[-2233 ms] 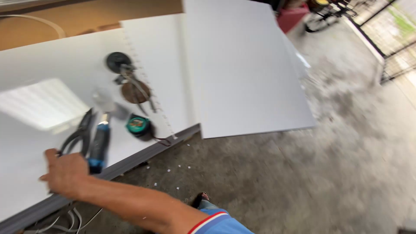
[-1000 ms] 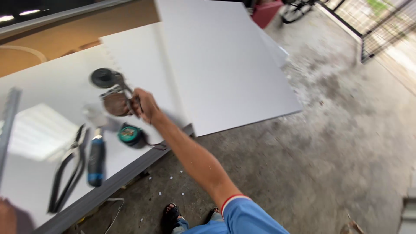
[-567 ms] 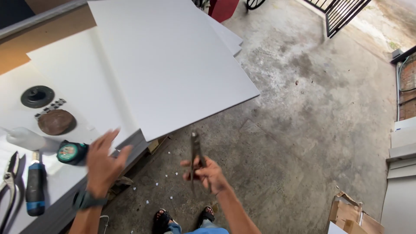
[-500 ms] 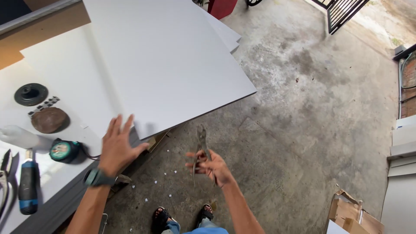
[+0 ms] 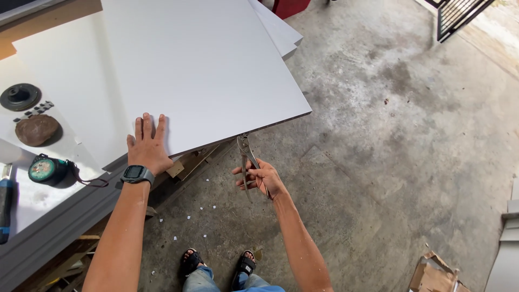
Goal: The recorder measures a white board with a tape measure, cuts a strip, and applies glue to the edge.
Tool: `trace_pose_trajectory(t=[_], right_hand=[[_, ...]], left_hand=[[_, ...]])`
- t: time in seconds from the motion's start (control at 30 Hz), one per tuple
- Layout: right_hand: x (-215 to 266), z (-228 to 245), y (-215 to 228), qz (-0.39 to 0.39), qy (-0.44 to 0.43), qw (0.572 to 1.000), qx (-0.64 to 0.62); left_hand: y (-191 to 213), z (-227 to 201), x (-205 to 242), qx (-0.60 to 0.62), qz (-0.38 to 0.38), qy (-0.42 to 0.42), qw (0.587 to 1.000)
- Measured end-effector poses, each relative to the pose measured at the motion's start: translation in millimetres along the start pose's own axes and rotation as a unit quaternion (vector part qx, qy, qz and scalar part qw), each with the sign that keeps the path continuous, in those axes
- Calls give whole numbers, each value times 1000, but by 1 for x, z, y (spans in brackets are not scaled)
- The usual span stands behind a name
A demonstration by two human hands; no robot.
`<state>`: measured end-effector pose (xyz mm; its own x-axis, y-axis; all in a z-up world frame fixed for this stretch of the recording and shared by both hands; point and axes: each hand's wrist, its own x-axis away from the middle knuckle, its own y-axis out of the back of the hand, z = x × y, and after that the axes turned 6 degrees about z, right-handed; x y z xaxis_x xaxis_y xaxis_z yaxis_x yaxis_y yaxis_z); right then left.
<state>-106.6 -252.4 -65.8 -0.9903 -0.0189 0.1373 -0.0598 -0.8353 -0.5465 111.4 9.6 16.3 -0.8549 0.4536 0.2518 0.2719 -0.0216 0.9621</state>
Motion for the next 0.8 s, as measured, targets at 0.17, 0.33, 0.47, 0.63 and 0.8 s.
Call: trace_pose_trajectory(t=[0.17,0.33,0.47,0.63,0.8], right_hand=[[-1,6,20,-8,10,1000,3],[-1,51,5,-1,-64,998,-19],[-12,83,42,-55,-169,983,47],[-23,96,71,144,-188,970,54],[-7,18,-58,-158,-88,983,-44]], left_hand=[[0,-4,0,3,-6,15,1000],[5,-4,3,-2,-11,21,1000],[2,-5,0,-5,-2,27,1000],[-5,0,-1,-22,-14,13,1000],[0,-5,-1,-21,-11,27,999]])
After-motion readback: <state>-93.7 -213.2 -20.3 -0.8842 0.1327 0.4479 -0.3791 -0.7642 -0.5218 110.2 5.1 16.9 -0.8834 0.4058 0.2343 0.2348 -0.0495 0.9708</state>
